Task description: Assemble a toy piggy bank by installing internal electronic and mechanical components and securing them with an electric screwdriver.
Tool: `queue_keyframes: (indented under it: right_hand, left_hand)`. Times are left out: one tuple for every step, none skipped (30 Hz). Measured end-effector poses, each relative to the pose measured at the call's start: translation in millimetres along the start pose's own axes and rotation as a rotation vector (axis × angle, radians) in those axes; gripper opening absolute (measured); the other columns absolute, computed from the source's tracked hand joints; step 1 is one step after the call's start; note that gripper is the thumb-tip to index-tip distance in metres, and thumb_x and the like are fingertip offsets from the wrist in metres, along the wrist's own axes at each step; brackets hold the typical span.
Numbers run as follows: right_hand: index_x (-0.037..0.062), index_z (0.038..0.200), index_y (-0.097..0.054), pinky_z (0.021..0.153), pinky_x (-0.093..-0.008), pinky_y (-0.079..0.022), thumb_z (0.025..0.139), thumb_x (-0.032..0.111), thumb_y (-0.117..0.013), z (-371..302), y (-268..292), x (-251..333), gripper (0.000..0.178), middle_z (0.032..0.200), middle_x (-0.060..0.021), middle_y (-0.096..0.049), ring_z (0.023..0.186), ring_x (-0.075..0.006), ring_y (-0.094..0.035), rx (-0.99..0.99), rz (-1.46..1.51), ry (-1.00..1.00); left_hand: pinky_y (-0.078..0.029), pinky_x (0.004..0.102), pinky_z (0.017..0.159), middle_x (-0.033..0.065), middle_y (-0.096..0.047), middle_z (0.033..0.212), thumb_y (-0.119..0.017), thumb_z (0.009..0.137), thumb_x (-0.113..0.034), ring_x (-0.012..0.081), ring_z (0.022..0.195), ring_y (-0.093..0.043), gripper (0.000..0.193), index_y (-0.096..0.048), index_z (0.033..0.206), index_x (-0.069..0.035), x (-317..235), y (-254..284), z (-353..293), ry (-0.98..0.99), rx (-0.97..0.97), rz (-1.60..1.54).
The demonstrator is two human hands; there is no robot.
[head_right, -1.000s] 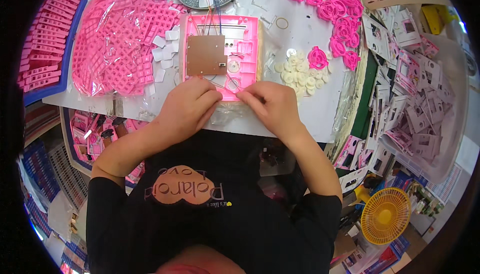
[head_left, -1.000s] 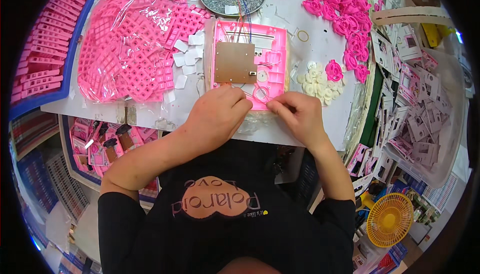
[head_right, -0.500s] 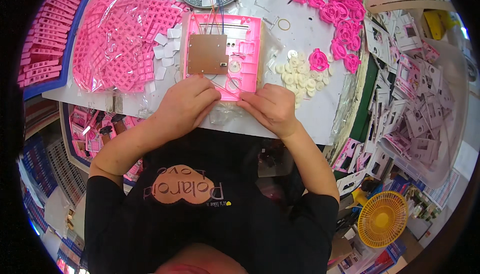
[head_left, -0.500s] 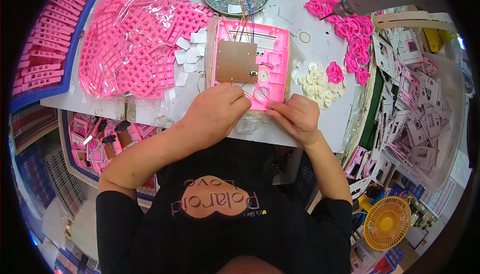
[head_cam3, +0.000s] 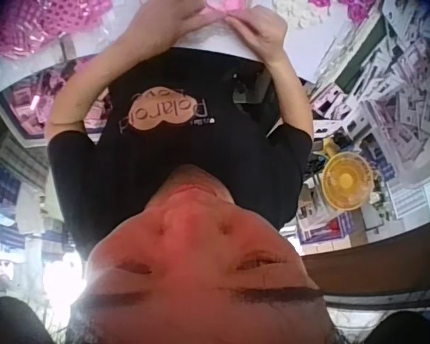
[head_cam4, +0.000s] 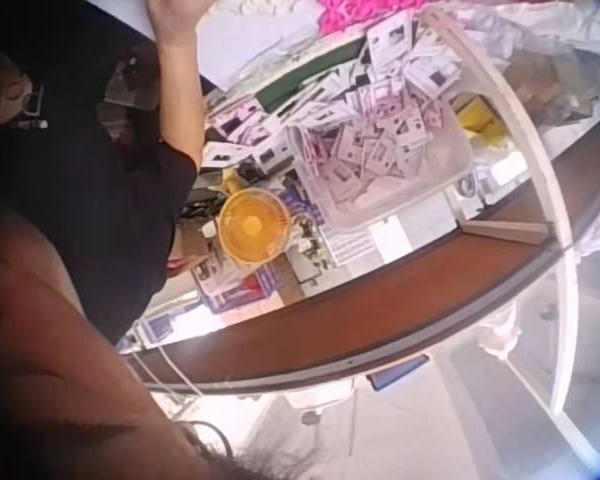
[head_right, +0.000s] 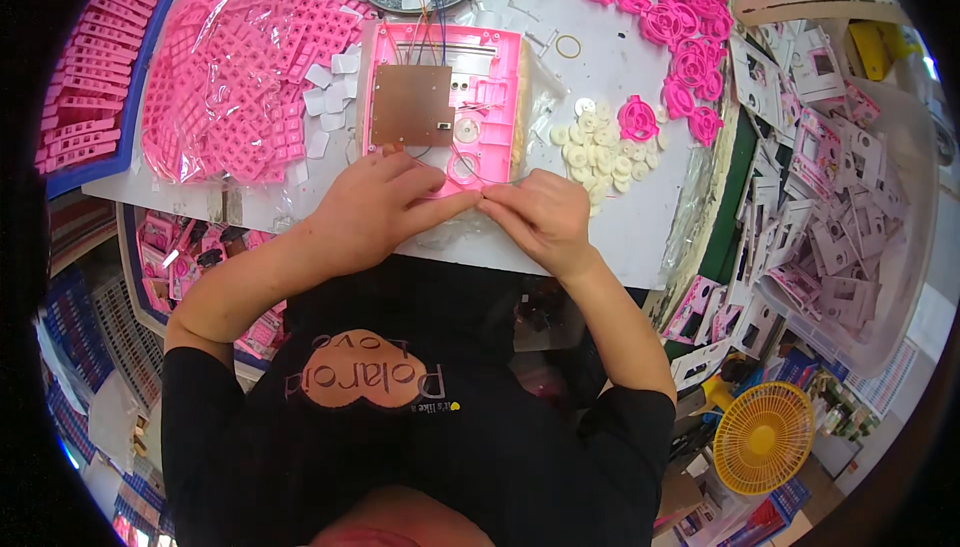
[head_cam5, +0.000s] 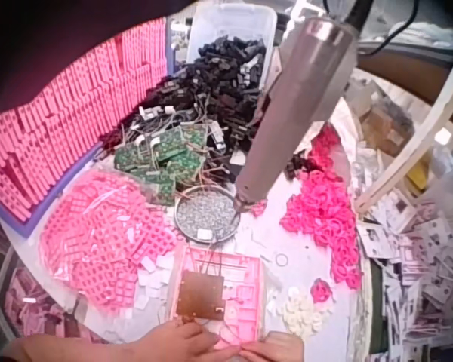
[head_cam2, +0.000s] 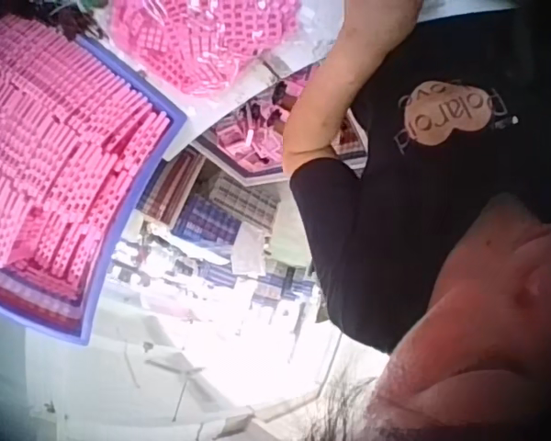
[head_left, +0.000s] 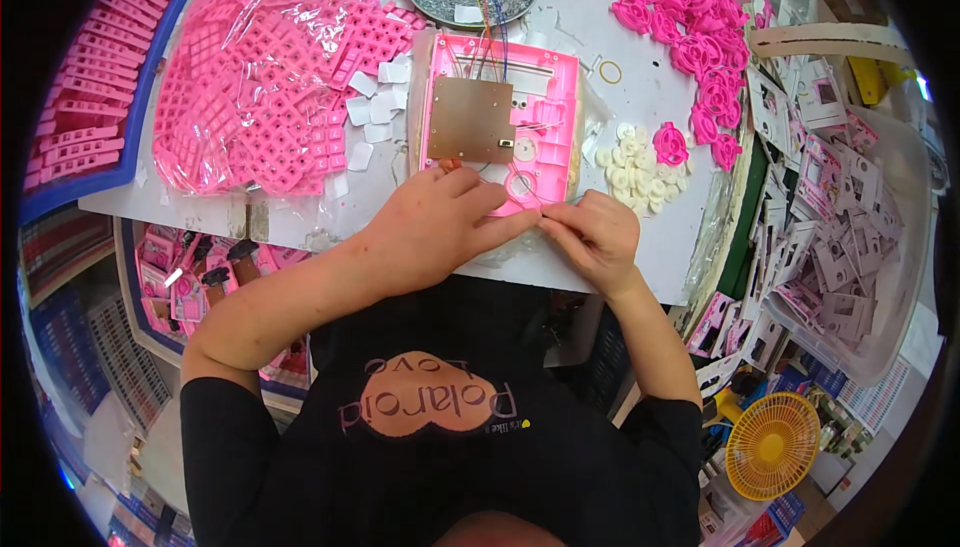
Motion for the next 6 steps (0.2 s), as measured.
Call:
queue_keyframes:
  right_hand:
    - [0.0078, 0.094, -0.077, 0.049, -0.0321, -0.041, 0.074, 0.009, -0.084, -2.7, 0.9, 3.5, 0.021, 0.064, -0.0032, -0.060, 0.053, -0.0198, -0.055, -0.002, -0.077, 0.038]
    - [0.0084, 0.096, -0.077, 0.049, -0.0322, -0.041, 0.074, 0.009, -0.084, -5.8, 1.8, 7.4, 0.023, 0.064, -0.0027, -0.059, 0.054, -0.0197, -0.055, -0.005, -0.152, 0.077]
    - [0.0091, 0.098, -0.077, 0.049, -0.0322, -0.041, 0.074, 0.009, -0.084, -8.9, 2.3, 12.7, 0.025, 0.064, -0.0021, -0.059, 0.054, -0.0195, -0.055, -0.008, -0.228, 0.115]
    - [0.0095, 0.101, -0.077, 0.049, -0.0324, -0.041, 0.075, 0.010, -0.083, -11.5, 0.0, 14.7, 0.027, 0.065, -0.0022, -0.060, 0.054, -0.0194, -0.054, 0.015, -0.306, 0.102]
    - [0.0099, 0.104, -0.076, 0.049, -0.0326, -0.040, 0.076, 0.010, -0.082, -14.5, -3.3, 19.2, 0.029, 0.065, -0.0023, -0.060, 0.054, -0.0194, -0.054, 0.040, -0.380, 0.087]
    - [0.0103, 0.107, -0.075, 0.048, -0.0328, -0.040, 0.077, 0.011, -0.081, -17.9, -6.7, 25.5, 0.031, 0.066, -0.0024, -0.061, 0.054, -0.0193, -0.054, 0.065, -0.454, 0.072]
  left_hand:
    - [-0.050, 0.0389, 0.082, 0.0031, -0.058, 0.101, -0.064, 0.078, -0.015, 0.0233, 0.089, -0.058, 0.058, -0.060, 0.135, -0.017, -2.8, -2.1, 0.8, -0.028, 0.018, 0.036]
    - [-0.050, 0.0397, 0.084, 0.0032, -0.058, 0.101, -0.064, 0.078, -0.015, 0.0233, 0.090, -0.057, 0.059, -0.060, 0.136, -0.018, -2.7, -5.1, 1.4, -0.025, 0.054, 0.047]
    - [-0.049, 0.0406, 0.086, 0.0032, -0.057, 0.101, -0.064, 0.077, -0.015, 0.0233, 0.091, -0.057, 0.061, -0.059, 0.138, -0.018, -3.2, -8.0, 1.5, -0.023, 0.089, 0.057]
    - [-0.049, 0.0414, 0.088, 0.0033, -0.057, 0.102, -0.064, 0.077, -0.015, 0.0234, 0.093, -0.057, 0.062, -0.058, 0.139, -0.019, -3.9, -11.3, 1.4, -0.022, 0.124, 0.067]
    - [-0.048, 0.0411, 0.089, 0.0035, -0.057, 0.102, -0.064, 0.077, -0.016, 0.0228, 0.095, -0.057, 0.063, -0.058, 0.139, -0.020, -4.3, -14.8, 0.5, -0.013, 0.147, 0.093]
    - [-0.048, 0.0409, 0.091, 0.0037, -0.056, 0.102, -0.065, 0.076, -0.016, 0.0222, 0.098, -0.057, 0.064, -0.058, 0.139, -0.021, -5.2, -20.1, -0.6, -0.005, 0.171, 0.119]
Point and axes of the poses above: each hand's wrist, its own z-axis towards the middle knuckle, its own y-axis out of the back of the hand, x = y × z, the point moved 10 cm from there along z, towards the middle knuckle
